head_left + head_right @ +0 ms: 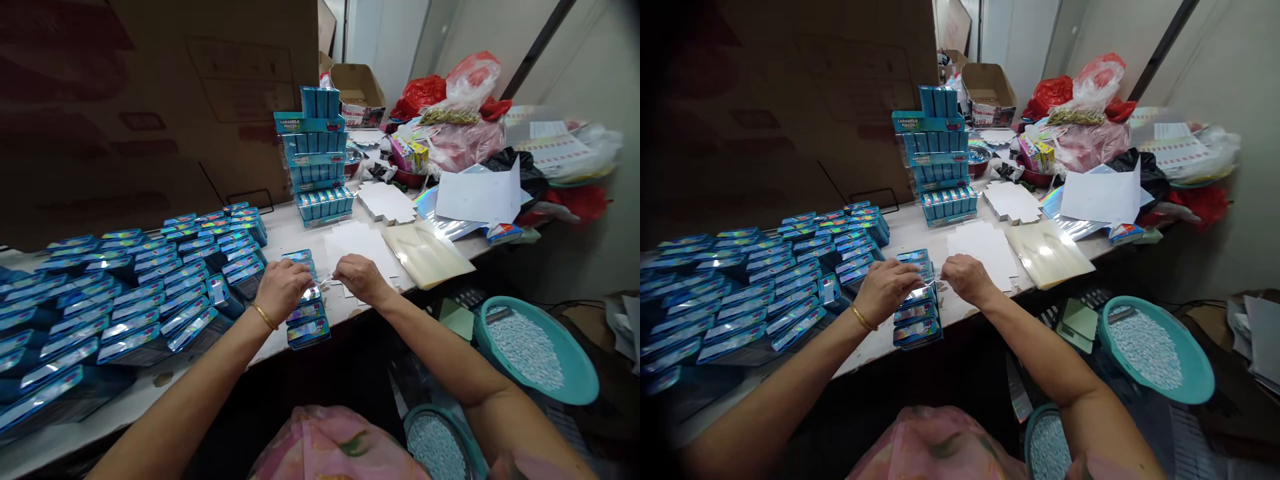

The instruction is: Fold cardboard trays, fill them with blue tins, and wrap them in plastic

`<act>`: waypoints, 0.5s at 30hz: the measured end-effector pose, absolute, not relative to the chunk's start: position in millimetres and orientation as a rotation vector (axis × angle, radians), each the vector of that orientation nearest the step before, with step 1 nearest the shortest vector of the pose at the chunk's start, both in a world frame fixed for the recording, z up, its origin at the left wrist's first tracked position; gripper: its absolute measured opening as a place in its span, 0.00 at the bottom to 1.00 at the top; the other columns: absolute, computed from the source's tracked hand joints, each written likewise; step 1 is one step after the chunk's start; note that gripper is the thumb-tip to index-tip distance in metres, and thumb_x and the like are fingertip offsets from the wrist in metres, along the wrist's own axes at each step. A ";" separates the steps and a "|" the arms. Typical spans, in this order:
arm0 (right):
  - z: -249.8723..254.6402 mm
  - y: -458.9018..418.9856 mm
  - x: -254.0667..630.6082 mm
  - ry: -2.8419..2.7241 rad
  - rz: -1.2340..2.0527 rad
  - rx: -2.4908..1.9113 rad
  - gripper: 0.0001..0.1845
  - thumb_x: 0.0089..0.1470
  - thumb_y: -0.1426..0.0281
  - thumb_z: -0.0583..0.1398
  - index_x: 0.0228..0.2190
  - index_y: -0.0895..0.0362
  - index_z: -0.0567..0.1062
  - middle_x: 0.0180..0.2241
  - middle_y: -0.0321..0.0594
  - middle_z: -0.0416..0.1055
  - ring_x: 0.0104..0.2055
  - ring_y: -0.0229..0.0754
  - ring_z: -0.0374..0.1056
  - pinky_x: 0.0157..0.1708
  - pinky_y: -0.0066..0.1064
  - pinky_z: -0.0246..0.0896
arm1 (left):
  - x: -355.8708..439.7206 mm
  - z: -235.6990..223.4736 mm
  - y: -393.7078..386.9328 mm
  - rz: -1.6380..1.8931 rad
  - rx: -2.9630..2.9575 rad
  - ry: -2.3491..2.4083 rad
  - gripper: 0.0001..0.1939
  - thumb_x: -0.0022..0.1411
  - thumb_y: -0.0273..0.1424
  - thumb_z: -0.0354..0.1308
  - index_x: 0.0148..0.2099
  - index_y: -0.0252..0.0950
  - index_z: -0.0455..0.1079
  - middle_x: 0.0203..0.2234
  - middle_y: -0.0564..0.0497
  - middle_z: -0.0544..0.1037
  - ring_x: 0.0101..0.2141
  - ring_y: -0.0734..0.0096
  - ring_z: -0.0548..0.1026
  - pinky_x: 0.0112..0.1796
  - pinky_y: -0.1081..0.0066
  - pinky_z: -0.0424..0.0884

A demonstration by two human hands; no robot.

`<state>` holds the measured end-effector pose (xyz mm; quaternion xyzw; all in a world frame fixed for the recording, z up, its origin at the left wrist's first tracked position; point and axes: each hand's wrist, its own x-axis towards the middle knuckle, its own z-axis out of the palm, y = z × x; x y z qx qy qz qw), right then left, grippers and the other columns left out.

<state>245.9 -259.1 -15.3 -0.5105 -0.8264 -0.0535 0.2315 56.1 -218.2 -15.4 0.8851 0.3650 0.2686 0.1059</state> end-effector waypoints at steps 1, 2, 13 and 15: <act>-17.4 -259.1 245.9 -2.217 -0.107 -1.392 0.08 0.52 0.69 0.56 0.23 0.58 0.70 0.25 0.37 0.68 0.30 0.37 0.61 0.32 0.27 0.53 | 55.3 -17.3 -218.4 0.756 2.652 1.078 0.05 0.52 0.33 0.55 0.27 0.41 0.71 0.29 0.49 0.75 0.34 0.63 0.67 0.42 0.62 0.57; -20.4 -258.9 245.5 -2.165 -0.053 -1.376 0.10 0.51 0.67 0.57 0.22 0.58 0.69 0.24 0.37 0.67 0.29 0.36 0.61 0.31 0.26 0.53 | 54.5 -19.4 -219.4 0.734 2.696 1.100 0.06 0.53 0.32 0.53 0.26 0.40 0.70 0.26 0.49 0.74 0.32 0.64 0.67 0.39 0.63 0.58; -33.6 -266.4 235.9 -2.226 0.134 -1.328 0.10 0.51 0.65 0.57 0.23 0.58 0.70 0.26 0.37 0.66 0.30 0.35 0.61 0.30 0.24 0.52 | 40.4 -22.4 -228.8 0.622 2.981 1.406 0.09 0.57 0.30 0.47 0.27 0.35 0.66 0.27 0.46 0.72 0.31 0.64 0.68 0.32 0.68 0.61; -30.6 -270.4 240.7 -2.244 0.042 -1.434 0.08 0.52 0.67 0.55 0.26 0.58 0.70 0.27 0.38 0.67 0.32 0.37 0.62 0.32 0.26 0.53 | 36.2 -25.2 -222.6 0.627 2.889 1.533 0.09 0.58 0.30 0.46 0.32 0.34 0.66 0.29 0.45 0.73 0.32 0.64 0.69 0.32 0.68 0.62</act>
